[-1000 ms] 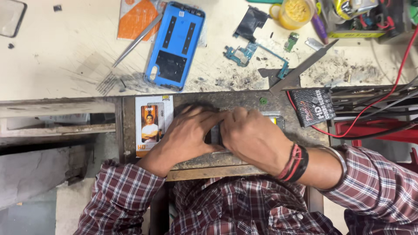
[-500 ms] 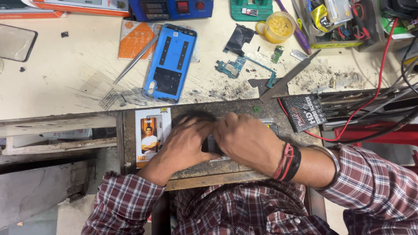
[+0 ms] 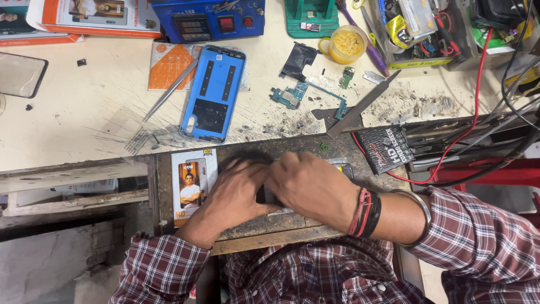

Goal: The person uses a small blue plastic pry tool to carefully lift and separate the battery from the back housing of a disassembled smartphone. They repeatedly work along the edges and corners to release adhesive, then lift and reposition the battery within the chassis.

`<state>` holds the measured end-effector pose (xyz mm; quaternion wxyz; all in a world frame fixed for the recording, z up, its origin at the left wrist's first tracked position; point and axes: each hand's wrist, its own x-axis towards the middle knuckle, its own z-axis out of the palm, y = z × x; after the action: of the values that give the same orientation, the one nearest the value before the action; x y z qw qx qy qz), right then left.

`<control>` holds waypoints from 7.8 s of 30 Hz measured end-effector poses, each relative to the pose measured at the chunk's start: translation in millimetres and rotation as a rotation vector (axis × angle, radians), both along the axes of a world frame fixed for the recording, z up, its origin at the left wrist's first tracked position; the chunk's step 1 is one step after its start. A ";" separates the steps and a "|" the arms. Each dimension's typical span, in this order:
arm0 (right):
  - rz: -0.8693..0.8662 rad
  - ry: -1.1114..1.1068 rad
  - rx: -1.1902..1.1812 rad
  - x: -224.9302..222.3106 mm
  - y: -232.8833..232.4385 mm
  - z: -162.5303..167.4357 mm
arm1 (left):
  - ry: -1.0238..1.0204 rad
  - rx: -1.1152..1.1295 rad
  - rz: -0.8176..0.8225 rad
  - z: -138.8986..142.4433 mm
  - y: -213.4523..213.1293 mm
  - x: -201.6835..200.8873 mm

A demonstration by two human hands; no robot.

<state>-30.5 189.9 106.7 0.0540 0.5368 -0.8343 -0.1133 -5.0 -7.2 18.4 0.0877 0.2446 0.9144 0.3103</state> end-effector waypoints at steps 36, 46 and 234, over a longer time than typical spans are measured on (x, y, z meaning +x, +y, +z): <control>-0.066 -0.149 0.025 -2.5 1.8 2.7 | 0.008 -0.007 0.020 1.2 0.6 -1.2; 0.020 -0.107 -0.054 -1.2 2.1 2.5 | 0.094 0.034 0.011 -0.1 -0.3 0.4; -0.150 -0.273 -0.419 -13.9 41.6 4.5 | 0.156 0.394 0.292 2.9 -8.9 6.6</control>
<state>-44.5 231.5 111.2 0.0423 0.4610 -0.8765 0.1321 1.7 -16.1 21.3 -0.0784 0.1457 0.8658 0.4722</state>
